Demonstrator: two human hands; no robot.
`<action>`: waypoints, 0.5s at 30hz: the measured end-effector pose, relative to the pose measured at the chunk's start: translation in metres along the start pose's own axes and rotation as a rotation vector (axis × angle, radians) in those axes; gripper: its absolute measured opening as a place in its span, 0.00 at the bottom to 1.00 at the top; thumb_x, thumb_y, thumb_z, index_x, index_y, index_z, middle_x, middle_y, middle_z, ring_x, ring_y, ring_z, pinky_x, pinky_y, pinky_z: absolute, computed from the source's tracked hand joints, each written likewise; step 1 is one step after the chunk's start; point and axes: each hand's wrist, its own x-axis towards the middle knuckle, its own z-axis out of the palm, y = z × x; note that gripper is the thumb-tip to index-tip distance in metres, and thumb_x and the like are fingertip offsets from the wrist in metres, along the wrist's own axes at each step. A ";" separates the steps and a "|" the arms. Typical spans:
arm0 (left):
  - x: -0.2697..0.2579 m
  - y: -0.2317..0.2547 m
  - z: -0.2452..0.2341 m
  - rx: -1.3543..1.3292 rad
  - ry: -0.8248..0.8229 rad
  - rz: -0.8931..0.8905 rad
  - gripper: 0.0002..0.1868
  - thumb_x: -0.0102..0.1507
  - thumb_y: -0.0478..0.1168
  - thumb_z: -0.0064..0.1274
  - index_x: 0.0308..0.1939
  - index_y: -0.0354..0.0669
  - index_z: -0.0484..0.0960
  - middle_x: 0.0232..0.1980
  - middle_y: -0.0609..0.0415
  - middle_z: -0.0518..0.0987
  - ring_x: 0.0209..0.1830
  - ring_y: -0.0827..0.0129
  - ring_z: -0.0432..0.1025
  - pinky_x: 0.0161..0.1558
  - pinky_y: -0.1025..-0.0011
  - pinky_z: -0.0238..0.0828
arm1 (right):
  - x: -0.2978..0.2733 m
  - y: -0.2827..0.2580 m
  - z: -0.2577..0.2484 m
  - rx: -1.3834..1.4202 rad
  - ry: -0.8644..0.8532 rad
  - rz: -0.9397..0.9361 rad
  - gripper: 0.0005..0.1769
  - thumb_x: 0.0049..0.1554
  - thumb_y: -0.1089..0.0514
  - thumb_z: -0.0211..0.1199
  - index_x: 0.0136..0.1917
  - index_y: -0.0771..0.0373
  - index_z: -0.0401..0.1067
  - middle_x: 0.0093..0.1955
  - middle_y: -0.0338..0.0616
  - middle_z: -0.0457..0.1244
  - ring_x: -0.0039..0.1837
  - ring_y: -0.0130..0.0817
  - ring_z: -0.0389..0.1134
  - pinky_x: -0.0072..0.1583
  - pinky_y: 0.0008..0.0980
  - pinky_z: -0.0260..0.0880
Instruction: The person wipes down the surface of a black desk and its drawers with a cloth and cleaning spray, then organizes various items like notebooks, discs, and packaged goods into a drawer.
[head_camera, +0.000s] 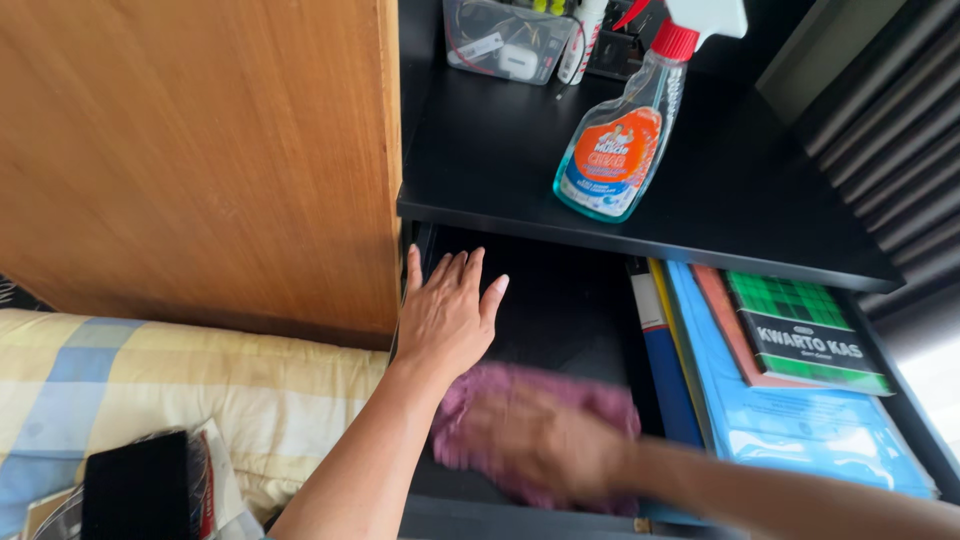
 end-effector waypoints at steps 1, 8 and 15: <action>-0.002 0.000 -0.001 0.004 -0.003 -0.005 0.33 0.73 0.56 0.30 0.67 0.32 0.71 0.64 0.38 0.76 0.68 0.49 0.66 0.75 0.45 0.31 | 0.015 0.010 -0.005 -0.021 0.026 0.132 0.24 0.62 0.56 0.56 0.69 0.69 0.66 0.71 0.60 0.60 0.72 0.56 0.60 0.73 0.50 0.58; 0.000 0.000 -0.011 -0.053 0.097 0.017 0.32 0.74 0.55 0.33 0.65 0.29 0.73 0.63 0.38 0.78 0.68 0.53 0.69 0.77 0.52 0.44 | 0.033 -0.084 0.021 0.213 -0.113 -0.090 0.23 0.59 0.55 0.58 0.66 0.65 0.68 0.68 0.54 0.63 0.71 0.50 0.62 0.73 0.45 0.58; -0.002 0.003 -0.010 -0.048 0.080 0.017 0.31 0.73 0.54 0.34 0.64 0.28 0.74 0.60 0.39 0.79 0.65 0.54 0.70 0.76 0.51 0.45 | -0.023 -0.041 -0.028 0.103 -0.230 -0.408 0.25 0.54 0.56 0.61 0.65 0.61 0.70 0.68 0.54 0.64 0.71 0.53 0.61 0.71 0.48 0.53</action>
